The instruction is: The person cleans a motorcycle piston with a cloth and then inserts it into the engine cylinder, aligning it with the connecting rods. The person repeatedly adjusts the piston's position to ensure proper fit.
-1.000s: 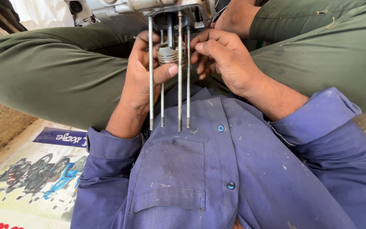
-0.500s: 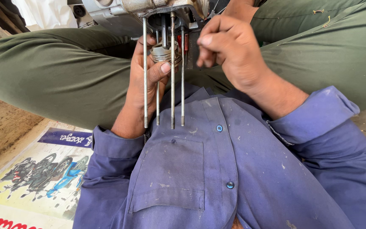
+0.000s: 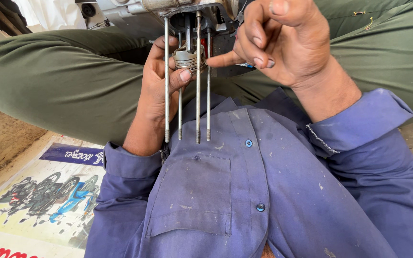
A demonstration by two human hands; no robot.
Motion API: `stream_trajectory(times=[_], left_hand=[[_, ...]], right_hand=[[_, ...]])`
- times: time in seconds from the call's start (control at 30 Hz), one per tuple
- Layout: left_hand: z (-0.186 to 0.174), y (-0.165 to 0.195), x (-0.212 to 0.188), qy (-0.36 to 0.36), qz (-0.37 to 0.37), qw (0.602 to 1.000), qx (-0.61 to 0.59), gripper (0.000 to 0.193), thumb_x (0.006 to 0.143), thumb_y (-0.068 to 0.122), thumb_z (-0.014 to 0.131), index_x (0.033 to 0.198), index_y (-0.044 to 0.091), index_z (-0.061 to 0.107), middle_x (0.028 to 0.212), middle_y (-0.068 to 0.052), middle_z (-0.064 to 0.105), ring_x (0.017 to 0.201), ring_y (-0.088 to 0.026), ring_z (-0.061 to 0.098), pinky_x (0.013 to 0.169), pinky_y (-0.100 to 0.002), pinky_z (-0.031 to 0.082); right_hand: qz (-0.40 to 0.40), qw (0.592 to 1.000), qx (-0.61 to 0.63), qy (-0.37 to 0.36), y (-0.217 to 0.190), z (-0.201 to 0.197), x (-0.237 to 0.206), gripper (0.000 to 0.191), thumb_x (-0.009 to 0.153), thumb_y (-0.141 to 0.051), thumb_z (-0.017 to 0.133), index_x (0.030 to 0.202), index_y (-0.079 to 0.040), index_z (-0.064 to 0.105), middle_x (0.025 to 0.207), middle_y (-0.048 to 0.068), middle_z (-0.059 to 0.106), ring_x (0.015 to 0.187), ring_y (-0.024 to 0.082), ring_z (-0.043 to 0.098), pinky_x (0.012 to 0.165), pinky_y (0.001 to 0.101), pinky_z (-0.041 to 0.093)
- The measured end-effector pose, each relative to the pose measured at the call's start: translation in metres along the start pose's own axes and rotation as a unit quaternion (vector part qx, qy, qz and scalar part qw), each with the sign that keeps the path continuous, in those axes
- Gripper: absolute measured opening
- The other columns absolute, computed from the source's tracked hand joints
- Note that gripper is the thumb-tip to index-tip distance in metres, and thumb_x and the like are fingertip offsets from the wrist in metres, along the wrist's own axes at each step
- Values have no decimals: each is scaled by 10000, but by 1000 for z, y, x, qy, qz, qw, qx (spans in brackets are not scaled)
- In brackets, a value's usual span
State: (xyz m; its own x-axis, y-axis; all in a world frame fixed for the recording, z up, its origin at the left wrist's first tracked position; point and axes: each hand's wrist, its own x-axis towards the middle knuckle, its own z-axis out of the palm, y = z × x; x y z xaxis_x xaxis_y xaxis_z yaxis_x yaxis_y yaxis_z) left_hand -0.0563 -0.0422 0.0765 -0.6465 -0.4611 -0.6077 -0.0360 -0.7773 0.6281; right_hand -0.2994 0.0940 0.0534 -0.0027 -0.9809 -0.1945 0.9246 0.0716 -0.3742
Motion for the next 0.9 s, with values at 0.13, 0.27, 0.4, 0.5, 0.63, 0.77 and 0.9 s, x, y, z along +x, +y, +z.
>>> stream_trajectory(times=[0.13, 0.27, 0.4, 0.5, 0.63, 0.77, 0.9], left_hand=[[1, 2, 1, -8, 2, 1000, -5, 668, 829, 54, 914, 1311, 77, 452, 1195, -130, 709, 1155, -236, 709, 1094, -386, 573], [2, 3, 2, -18, 10, 1000, -10, 666, 824, 37, 911, 1308, 67, 455, 1188, -131, 713, 1148, -246, 712, 1104, -399, 566], [2, 3, 3, -11, 9, 1000, -9, 685, 820, 24, 916, 1315, 70, 445, 1186, -133, 718, 1149, -233, 706, 1128, -399, 547], [1, 2, 4, -11, 8, 1000, -11, 686, 819, 27, 914, 1319, 70, 446, 1184, -140, 725, 1151, -229, 708, 1139, -400, 544], [-1, 1, 5, -15, 6, 1000, -14, 679, 821, 27, 912, 1309, 76, 443, 1183, -146, 727, 1152, -233, 708, 1143, -407, 542], [-2, 1, 5, -18, 5, 1000, -18, 681, 813, 20, 907, 1312, 76, 448, 1192, -132, 719, 1164, -232, 703, 1147, -407, 541], [0, 0, 3, -4, 7, 1000, -28, 695, 808, 3, 902, 1343, 68, 462, 1185, -111, 695, 1151, -227, 692, 1116, -392, 540]], right_hand=[[3, 1000, -8, -18, -2, -2, -1, 443, 1048, -409, 570, 851, -14, 602, 614, 132, 559, 488, 149, 481, 1089, 667, 509], [7, 998, 41, -36, 0, -6, 0, 450, 1058, -401, 569, 869, 4, 621, 652, 150, 588, 515, 152, 509, 1119, 665, 486], [14, 996, 77, -45, 1, -10, -1, 454, 1060, -397, 576, 882, 17, 627, 685, 170, 610, 549, 174, 530, 1151, 664, 455], [16, 995, 88, -46, 1, -13, -2, 461, 1057, -402, 579, 885, 23, 626, 697, 180, 617, 555, 182, 534, 1166, 667, 445], [15, 996, 83, -35, 1, -14, -4, 466, 1057, -406, 582, 877, 23, 617, 697, 185, 615, 544, 182, 526, 1178, 669, 439], [18, 995, 94, -24, 1, -12, -4, 469, 1060, -402, 583, 867, 25, 609, 694, 190, 610, 530, 175, 509, 1172, 671, 439], [21, 994, 108, -29, 1, -9, 0, 468, 1044, -406, 584, 862, 24, 609, 686, 189, 611, 526, 174, 506, 1161, 669, 442]])
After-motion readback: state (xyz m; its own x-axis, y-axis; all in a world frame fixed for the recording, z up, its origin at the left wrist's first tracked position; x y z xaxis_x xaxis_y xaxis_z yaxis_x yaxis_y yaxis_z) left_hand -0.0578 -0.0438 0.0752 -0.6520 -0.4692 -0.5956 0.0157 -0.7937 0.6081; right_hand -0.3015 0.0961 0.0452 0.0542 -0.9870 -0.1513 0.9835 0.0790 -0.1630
